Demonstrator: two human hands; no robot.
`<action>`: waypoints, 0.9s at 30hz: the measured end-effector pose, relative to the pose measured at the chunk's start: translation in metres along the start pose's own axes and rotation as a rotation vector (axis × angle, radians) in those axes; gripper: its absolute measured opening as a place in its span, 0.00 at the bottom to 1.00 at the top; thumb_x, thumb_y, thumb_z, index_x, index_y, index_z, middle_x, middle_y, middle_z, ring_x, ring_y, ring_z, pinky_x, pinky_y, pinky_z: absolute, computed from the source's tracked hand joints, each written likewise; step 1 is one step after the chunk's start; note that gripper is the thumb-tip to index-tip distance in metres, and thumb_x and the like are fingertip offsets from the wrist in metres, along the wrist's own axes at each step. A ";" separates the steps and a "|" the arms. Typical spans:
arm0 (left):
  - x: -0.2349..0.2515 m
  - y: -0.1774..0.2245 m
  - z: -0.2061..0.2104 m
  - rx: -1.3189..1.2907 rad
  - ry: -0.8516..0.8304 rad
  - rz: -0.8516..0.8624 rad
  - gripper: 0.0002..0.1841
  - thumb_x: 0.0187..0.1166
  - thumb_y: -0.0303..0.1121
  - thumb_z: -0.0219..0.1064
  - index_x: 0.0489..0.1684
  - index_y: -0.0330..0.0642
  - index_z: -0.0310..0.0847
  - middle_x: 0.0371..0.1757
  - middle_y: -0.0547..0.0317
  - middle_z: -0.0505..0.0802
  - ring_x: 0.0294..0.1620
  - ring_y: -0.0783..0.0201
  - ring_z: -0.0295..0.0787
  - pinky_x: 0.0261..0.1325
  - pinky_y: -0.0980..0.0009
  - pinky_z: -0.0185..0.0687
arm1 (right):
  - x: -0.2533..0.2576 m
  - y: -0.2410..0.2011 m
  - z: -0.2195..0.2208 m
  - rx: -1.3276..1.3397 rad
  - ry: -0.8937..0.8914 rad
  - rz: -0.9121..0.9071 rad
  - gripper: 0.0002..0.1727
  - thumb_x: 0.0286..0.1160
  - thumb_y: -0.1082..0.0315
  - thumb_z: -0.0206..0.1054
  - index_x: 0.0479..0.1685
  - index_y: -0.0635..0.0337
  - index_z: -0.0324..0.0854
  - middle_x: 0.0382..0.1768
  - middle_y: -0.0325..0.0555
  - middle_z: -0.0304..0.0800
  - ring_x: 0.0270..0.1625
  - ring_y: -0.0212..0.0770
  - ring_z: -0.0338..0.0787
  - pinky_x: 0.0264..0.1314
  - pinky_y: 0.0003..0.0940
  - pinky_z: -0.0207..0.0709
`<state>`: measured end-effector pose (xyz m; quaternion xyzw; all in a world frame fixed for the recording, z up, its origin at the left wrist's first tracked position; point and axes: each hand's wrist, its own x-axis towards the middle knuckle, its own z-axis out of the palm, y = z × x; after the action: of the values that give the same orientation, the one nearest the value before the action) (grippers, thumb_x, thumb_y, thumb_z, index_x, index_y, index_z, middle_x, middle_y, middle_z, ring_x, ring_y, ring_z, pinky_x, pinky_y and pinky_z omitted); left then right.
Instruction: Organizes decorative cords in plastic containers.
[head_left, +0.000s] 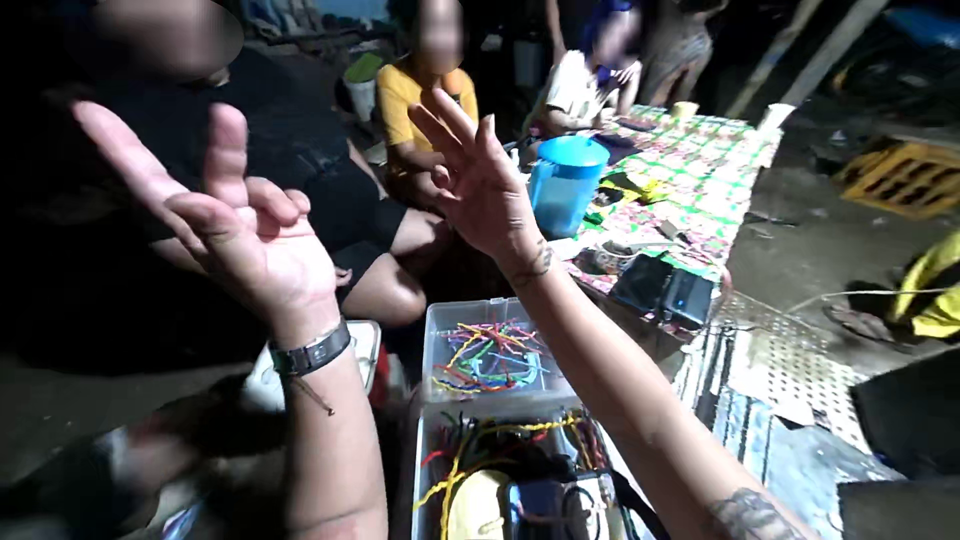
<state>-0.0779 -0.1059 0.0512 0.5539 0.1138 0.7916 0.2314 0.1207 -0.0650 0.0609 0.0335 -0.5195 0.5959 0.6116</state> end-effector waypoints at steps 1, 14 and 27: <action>0.000 -0.006 0.010 -0.024 0.006 -0.018 0.32 0.90 0.54 0.52 0.91 0.59 0.45 0.79 0.71 0.81 0.26 0.79 0.81 0.32 0.85 0.78 | -0.002 -0.009 -0.008 -0.026 0.001 -0.014 0.31 0.93 0.48 0.47 0.90 0.47 0.53 0.76 0.45 0.81 0.32 0.24 0.80 0.29 0.18 0.70; -0.179 -0.149 -0.015 1.030 -1.455 -1.013 0.34 0.79 0.45 0.71 0.88 0.53 0.68 0.98 0.56 0.36 0.96 0.36 0.19 0.87 0.27 0.37 | -0.182 0.063 -0.145 -1.674 -0.334 1.132 0.44 0.77 0.42 0.70 0.91 0.51 0.63 0.95 0.67 0.37 0.94 0.75 0.38 0.86 0.79 0.45; -0.150 -0.096 -0.124 1.330 -1.193 -1.137 0.29 0.81 0.49 0.68 0.82 0.52 0.76 0.92 0.53 0.65 0.94 0.40 0.47 0.86 0.35 0.52 | -0.128 0.187 -0.092 -1.626 -0.694 1.124 0.32 0.77 0.39 0.66 0.73 0.50 0.84 0.92 0.61 0.52 0.92 0.70 0.50 0.83 0.71 0.59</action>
<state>-0.1281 -0.0867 -0.1591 0.7334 0.6350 -0.0551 0.2365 0.0647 -0.0397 -0.1760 -0.4647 -0.8513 0.2233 -0.0977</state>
